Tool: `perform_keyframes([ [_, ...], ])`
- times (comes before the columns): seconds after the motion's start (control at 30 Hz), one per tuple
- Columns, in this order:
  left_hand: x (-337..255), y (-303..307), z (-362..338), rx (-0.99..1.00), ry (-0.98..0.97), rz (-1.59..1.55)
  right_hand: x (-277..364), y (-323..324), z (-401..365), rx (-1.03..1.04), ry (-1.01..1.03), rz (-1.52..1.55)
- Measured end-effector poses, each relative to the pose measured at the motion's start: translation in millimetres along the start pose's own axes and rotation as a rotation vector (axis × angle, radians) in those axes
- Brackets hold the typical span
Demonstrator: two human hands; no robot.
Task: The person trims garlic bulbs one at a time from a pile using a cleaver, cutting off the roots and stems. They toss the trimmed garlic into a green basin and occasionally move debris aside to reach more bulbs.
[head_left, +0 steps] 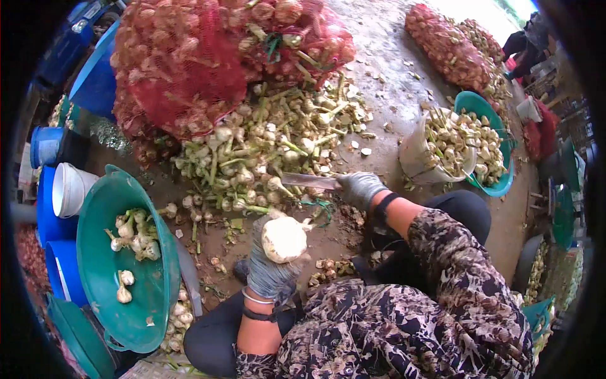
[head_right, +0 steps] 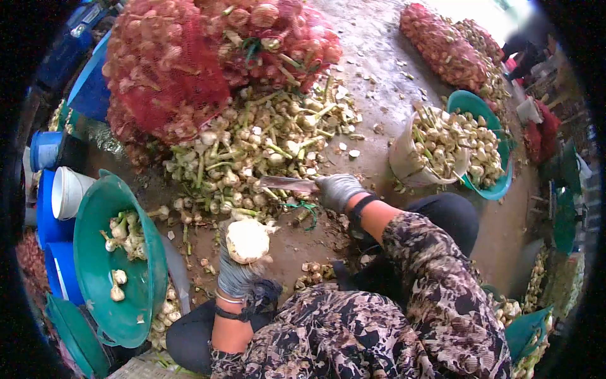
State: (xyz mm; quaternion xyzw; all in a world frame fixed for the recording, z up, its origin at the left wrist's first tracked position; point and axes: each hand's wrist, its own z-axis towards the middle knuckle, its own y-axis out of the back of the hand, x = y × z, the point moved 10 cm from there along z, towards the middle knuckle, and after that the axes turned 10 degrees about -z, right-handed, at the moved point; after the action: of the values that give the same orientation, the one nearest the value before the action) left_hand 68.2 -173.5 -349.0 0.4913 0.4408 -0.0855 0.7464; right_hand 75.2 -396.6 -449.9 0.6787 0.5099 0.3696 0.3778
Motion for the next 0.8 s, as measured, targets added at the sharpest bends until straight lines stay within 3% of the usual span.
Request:
perform_keyframes([
  [0.07,15,27,-5,-0.26,0.105,-0.174,7,10,-6,-0.069,-0.03,0.114],
  [0.1,15,28,-2,-0.287,0.112,-0.168,12,6,-4,-0.078,-0.04,0.28],
  [0.13,18,35,3,-0.394,0.111,-0.356,31,21,-9,-0.199,0.016,0.352],
  [0.2,28,40,5,-0.567,0.104,-0.739,65,19,-23,0.099,0.105,0.822],
  [0.27,21,31,13,-0.421,-0.047,-0.249,97,0,-32,0.214,0.141,1.391],
  [0.3,10,30,16,-0.414,-0.051,-0.071,100,0,-48,0.365,0.053,1.375],
  [0.33,0,29,19,-0.41,-0.054,0.109,108,7,-43,0.288,0.148,1.278],
  [0.4,3,25,9,-0.44,-0.027,-0.006,108,11,-35,0.153,0.236,1.094],
  [0.43,26,29,1,-0.559,0.104,-0.399,109,3,-31,0.155,0.241,1.092],
  [0.5,64,16,-12,-0.697,0.252,-1.167,98,37,-37,-0.371,0.406,1.11],
  [0.53,73,9,-17,-0.705,0.251,-1.167,99,45,-42,-0.367,0.412,1.106],
  [0.6,114,-53,-18,-0.511,0.395,-1.531,114,49,-56,-0.243,0.462,0.666],
  [0.63,128,-82,-17,-0.395,0.467,-1.708,117,42,-56,-0.166,0.469,0.591],
  [0.67,147,-89,-19,-0.394,0.466,-1.709,113,45,-58,-0.167,0.468,0.589],
  [0.73,159,-83,-16,-0.21,0.287,-0.936,114,61,-71,-0.245,0.561,0.405],
  [0.77,86,-34,0,-0.093,0.228,-0.204,112,72,-75,-0.28,0.556,0.385],
  [0.8,67,-19,0,-0.094,0.226,-0.203,111,78,-77,-0.283,0.556,0.385],
])
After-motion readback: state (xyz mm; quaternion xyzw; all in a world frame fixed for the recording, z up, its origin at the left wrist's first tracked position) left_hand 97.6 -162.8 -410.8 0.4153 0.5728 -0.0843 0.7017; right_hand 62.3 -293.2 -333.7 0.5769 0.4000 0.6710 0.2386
